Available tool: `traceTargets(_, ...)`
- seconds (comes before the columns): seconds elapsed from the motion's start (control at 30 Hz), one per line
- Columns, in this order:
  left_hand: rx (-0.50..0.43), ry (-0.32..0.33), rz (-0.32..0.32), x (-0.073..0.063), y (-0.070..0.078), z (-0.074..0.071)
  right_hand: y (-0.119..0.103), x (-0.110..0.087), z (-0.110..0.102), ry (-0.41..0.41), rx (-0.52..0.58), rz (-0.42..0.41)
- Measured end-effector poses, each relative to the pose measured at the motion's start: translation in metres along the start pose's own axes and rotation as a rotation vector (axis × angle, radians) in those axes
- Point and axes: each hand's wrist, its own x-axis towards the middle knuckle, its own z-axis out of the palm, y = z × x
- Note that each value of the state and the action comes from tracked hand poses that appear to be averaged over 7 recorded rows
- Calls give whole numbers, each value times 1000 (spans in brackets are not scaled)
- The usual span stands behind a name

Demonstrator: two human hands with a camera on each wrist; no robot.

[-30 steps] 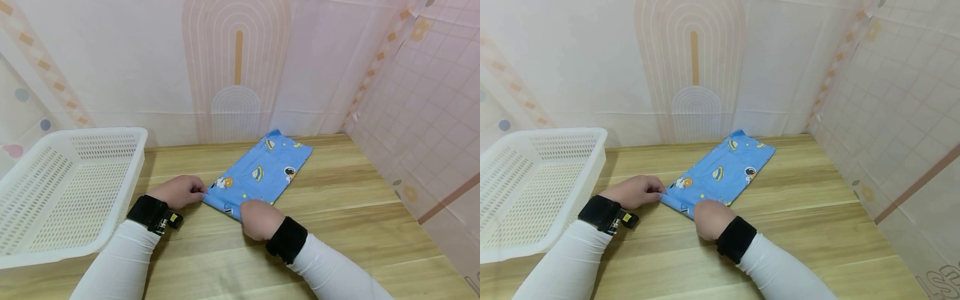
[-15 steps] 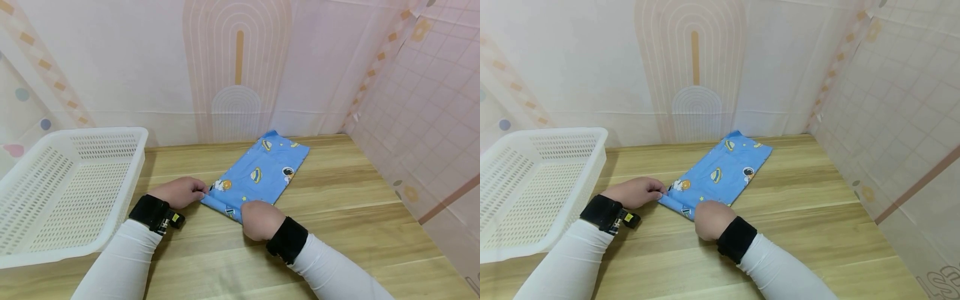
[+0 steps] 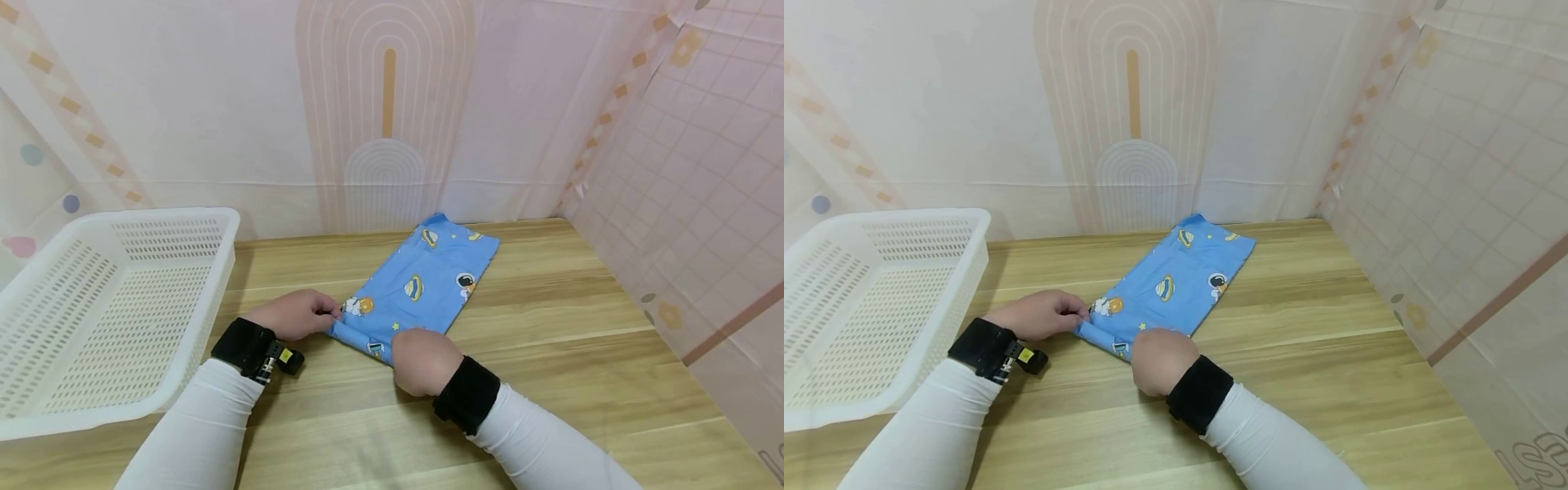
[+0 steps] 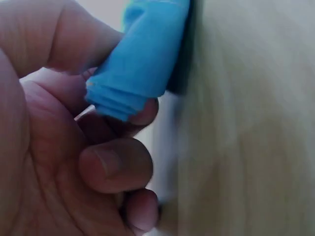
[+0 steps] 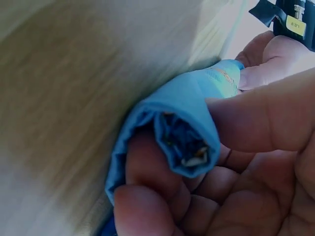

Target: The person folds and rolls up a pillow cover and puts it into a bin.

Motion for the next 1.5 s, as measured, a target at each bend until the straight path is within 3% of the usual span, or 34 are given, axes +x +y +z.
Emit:
traceTargets(0.23, 3, 16, 20, 1, -3, 0, -1, -1, 1, 19, 10, -6)
traceTargets(0.57, 48, 16, -49, 3, 11, 1, -3, -2, -1, 30, -25, -13)
traceTargets(0.77, 86, 40, -73, 3, 15, 4, -4, -4, 0, 84, -50, -25)
traceTargets(1.0, 60, 69, -62, 3, 16, 5, -4, -6, 1, 124, -48, -85)
traceTargets(1.23, 127, 134, -32, 1, 12, 4, -5, -8, 3, 153, -72, -120)
traceTargets(1.5, 43, 95, -75, -6, 11, 0, -7, -10, 2, 147, -63, -92)
